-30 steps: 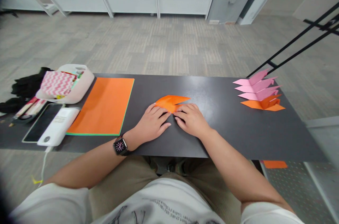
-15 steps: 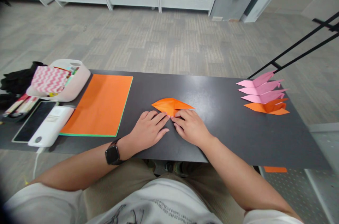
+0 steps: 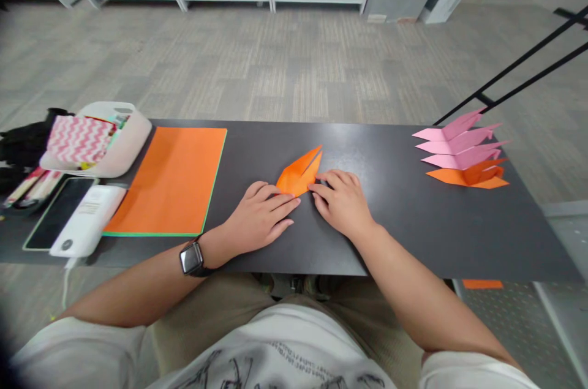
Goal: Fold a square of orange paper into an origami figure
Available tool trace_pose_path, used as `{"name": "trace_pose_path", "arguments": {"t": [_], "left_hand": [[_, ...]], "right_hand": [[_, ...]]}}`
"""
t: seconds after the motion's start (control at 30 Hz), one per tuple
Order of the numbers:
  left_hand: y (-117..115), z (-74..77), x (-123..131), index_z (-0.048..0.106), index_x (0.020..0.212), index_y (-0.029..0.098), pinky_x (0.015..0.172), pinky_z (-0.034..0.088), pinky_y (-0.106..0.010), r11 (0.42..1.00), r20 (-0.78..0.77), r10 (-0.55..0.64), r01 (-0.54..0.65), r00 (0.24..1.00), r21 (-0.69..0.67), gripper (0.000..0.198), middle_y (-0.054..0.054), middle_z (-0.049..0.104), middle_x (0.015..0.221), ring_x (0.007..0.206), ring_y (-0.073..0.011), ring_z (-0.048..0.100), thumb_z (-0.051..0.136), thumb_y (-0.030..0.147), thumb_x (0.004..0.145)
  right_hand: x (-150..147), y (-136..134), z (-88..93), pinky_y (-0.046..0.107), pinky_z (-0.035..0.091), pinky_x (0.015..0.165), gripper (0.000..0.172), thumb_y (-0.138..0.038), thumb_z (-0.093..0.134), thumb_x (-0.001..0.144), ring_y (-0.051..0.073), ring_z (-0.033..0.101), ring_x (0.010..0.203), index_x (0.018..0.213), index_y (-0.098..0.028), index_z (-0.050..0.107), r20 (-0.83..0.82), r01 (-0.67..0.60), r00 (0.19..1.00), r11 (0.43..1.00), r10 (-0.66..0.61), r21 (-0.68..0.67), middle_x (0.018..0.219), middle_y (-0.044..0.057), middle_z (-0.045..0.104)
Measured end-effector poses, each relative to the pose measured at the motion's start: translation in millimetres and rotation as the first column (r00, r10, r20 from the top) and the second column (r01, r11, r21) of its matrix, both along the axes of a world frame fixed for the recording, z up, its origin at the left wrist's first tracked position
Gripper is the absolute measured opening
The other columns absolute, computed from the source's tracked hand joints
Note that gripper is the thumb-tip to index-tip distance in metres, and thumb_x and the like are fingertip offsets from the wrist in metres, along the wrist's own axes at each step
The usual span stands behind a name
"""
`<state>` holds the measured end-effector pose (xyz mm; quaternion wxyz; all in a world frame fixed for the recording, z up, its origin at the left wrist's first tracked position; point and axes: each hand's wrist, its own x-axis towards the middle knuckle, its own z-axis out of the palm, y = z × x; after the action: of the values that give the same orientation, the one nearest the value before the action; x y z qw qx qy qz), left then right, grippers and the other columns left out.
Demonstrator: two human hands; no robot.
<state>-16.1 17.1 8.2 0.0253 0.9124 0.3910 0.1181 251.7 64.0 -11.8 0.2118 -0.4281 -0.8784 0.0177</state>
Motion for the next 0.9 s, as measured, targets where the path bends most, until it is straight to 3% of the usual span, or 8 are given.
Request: {"name": "trace_pose_path", "arguments": {"t": [0.1, 0.2, 0.33, 0.43, 0.53, 0.63, 0.77, 0.9], "left_hand": [[2.4, -2.7, 3.0, 0.068, 0.147, 0.022, 0.134, 0.02, -0.06, 0.998, 0.061, -0.064, 0.064, 0.996, 0.0, 0.043, -0.008, 0.077, 0.14, 0.139, -0.0298, 0.06, 0.057, 0.045, 0.112], [6.1, -8.1, 1.8, 0.069, 0.145, 0.022, 0.138, 0.012, -0.061, 0.997, 0.121, -0.069, 0.074, 0.99, -0.038, 0.042, -0.007, 0.078, 0.139, 0.138, -0.0275, 0.063, 0.055, 0.044, 0.113], [13.0, -8.8, -2.3, 0.074, 0.138, 0.024, 0.139, 0.011, -0.061, 0.997, 0.15, -0.06, 0.066, 0.987, -0.038, 0.034, -0.006, 0.079, 0.136, 0.128, -0.0237, 0.07, 0.053, 0.032, 0.112], [21.9, 0.1, -5.6, 0.075, 0.134, 0.022, 0.138, 0.016, -0.062, 0.993, 0.078, -0.122, 0.121, 0.989, 0.011, 0.034, -0.007, 0.08, 0.131, 0.129, -0.0256, 0.069, 0.054, 0.023, 0.107], [32.9, 12.5, -9.3, 0.075, 0.137, 0.018, 0.138, 0.02, -0.062, 0.98, -0.008, -0.193, 0.193, 0.981, 0.043, 0.039, -0.01, 0.077, 0.137, 0.133, -0.0289, 0.067, 0.058, 0.024, 0.101], [41.0, 19.1, -13.2, 0.076, 0.135, 0.017, 0.139, 0.017, -0.066, 0.977, -0.058, -0.202, 0.205, 0.978, 0.061, 0.041, -0.013, 0.077, 0.135, 0.134, -0.0321, 0.065, 0.061, 0.03, 0.099], [42.8, 14.0, -16.3, 0.079, 0.128, 0.02, 0.139, 0.016, -0.065, 0.977, -0.084, -0.201, 0.206, 0.976, 0.05, 0.036, -0.011, 0.079, 0.126, 0.13, -0.0308, 0.067, 0.061, 0.037, 0.102], [40.4, 7.3, -15.9, 0.079, 0.132, 0.021, 0.14, 0.017, -0.062, 0.98, -0.084, -0.186, 0.191, 0.979, 0.055, 0.037, -0.01, 0.077, 0.132, 0.128, -0.0292, 0.07, 0.063, 0.038, 0.103]], "right_hand": [[-3.5, 2.9, -1.4, 0.053, 0.047, 0.104, 0.025, -0.027, 0.063, 0.105, 0.033, 0.065, 0.122, 0.119, -0.027, 0.084, 0.003, 0.05, 0.999, 0.999, -0.05, -0.004, 0.13, 0.01, 0.077], [-8.9, 4.6, -2.7, 0.052, 0.047, 0.103, 0.028, -0.027, 0.061, 0.106, 0.031, 0.067, 0.119, 0.122, -0.026, 0.082, 0.001, 0.056, 0.998, 0.997, -0.056, -0.046, 0.127, 0.009, 0.079], [-12.4, 9.3, -4.9, 0.054, 0.043, 0.11, 0.029, -0.029, 0.06, 0.106, 0.032, 0.066, 0.127, 0.127, -0.027, 0.081, 0.007, 0.039, 0.999, 0.997, -0.039, -0.069, 0.133, 0.008, 0.079], [-13.6, 16.5, -4.9, 0.057, 0.04, 0.116, 0.028, -0.032, 0.062, 0.106, 0.035, 0.063, 0.134, 0.127, -0.025, 0.08, 0.015, 0.011, 1.0, 0.997, -0.01, -0.072, 0.137, 0.008, 0.078], [-16.3, 25.4, -3.2, 0.06, 0.037, 0.121, 0.027, -0.032, 0.062, 0.106, 0.036, 0.062, 0.137, 0.125, -0.026, 0.08, 0.03, -0.023, 0.999, 0.996, 0.025, -0.083, 0.136, 0.007, 0.079], [-20.5, 32.2, -3.6, 0.063, 0.035, 0.123, 0.026, -0.031, 0.063, 0.105, 0.036, 0.062, 0.139, 0.123, -0.026, 0.081, 0.021, -0.043, 0.999, 0.995, 0.045, -0.087, 0.136, 0.007, 0.079], [-24.6, 35.4, -10.0, 0.063, 0.037, 0.122, 0.028, -0.033, 0.064, 0.105, 0.036, 0.061, 0.14, 0.128, -0.029, 0.08, -0.021, -0.053, 0.998, 0.994, 0.051, -0.094, 0.142, 0.007, 0.076], [-25.5, 37.5, -14.3, 0.059, 0.042, 0.118, 0.028, -0.032, 0.064, 0.105, 0.034, 0.063, 0.135, 0.128, -0.029, 0.08, -0.075, -0.063, 0.996, 0.995, 0.057, -0.083, 0.139, 0.008, 0.076]]}}
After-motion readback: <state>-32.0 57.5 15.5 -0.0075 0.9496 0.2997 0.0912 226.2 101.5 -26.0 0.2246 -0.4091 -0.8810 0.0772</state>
